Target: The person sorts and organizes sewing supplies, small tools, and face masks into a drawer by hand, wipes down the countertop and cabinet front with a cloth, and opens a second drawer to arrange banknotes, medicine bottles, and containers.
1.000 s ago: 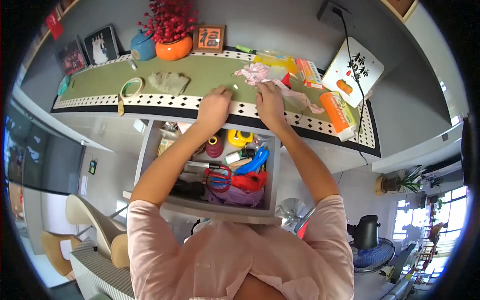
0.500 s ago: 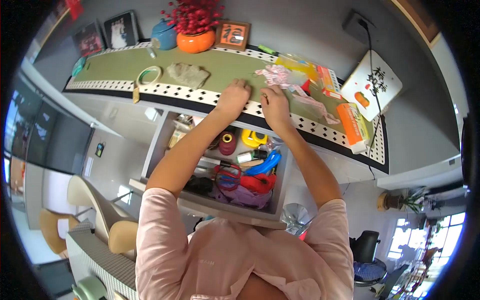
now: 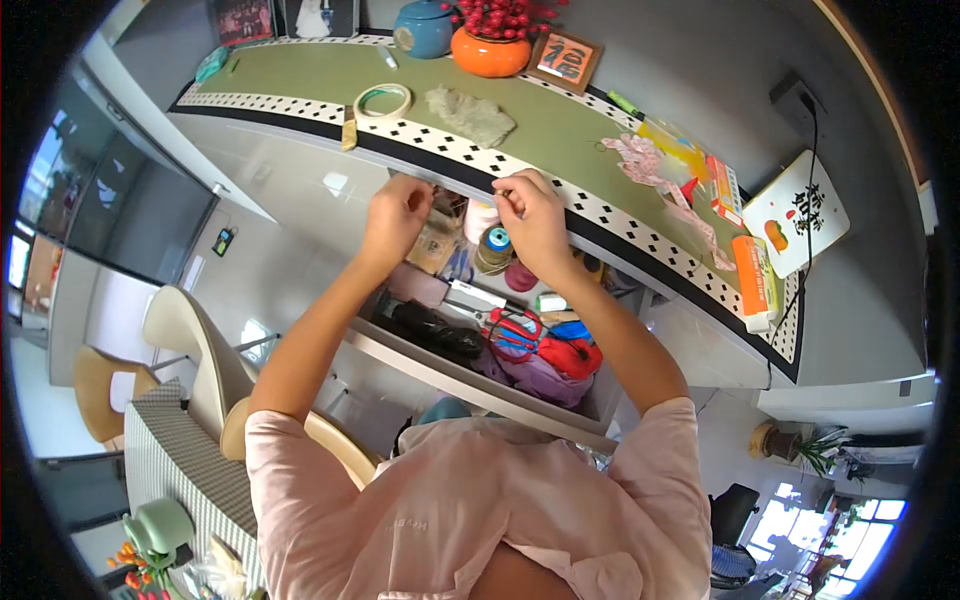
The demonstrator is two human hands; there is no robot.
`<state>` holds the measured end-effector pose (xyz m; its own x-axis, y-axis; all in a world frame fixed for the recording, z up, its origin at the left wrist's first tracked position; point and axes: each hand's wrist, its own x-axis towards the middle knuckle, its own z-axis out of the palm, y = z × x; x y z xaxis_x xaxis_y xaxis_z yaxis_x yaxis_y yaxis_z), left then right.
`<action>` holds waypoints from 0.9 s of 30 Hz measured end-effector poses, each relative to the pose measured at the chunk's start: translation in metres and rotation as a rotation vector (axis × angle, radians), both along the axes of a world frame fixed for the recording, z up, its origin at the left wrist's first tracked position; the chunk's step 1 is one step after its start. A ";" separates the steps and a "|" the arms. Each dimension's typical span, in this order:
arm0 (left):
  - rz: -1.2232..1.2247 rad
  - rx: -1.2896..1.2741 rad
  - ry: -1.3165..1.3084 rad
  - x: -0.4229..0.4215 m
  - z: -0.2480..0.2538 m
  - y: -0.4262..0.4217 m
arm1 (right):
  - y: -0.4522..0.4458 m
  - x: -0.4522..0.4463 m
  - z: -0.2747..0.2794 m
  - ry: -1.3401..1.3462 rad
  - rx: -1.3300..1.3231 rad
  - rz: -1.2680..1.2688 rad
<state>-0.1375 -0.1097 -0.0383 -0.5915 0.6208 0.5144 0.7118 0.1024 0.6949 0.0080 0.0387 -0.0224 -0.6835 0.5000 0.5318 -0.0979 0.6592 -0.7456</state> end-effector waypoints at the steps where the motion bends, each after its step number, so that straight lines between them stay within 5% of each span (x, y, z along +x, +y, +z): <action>1: -0.014 -0.055 -0.049 -0.004 -0.007 -0.004 | -0.006 -0.004 0.000 -0.017 -0.020 0.020; 12: -0.059 -0.132 -0.168 -0.027 -0.057 0.010 | -0.021 -0.014 -0.004 -0.092 0.083 0.068; 19: -0.044 -0.278 -0.258 -0.019 -0.039 0.001 | -0.034 -0.033 -0.015 -0.159 0.527 0.093; 27: -0.062 -0.174 -0.284 -0.015 -0.045 0.001 | -0.031 -0.013 -0.003 -0.176 0.422 0.047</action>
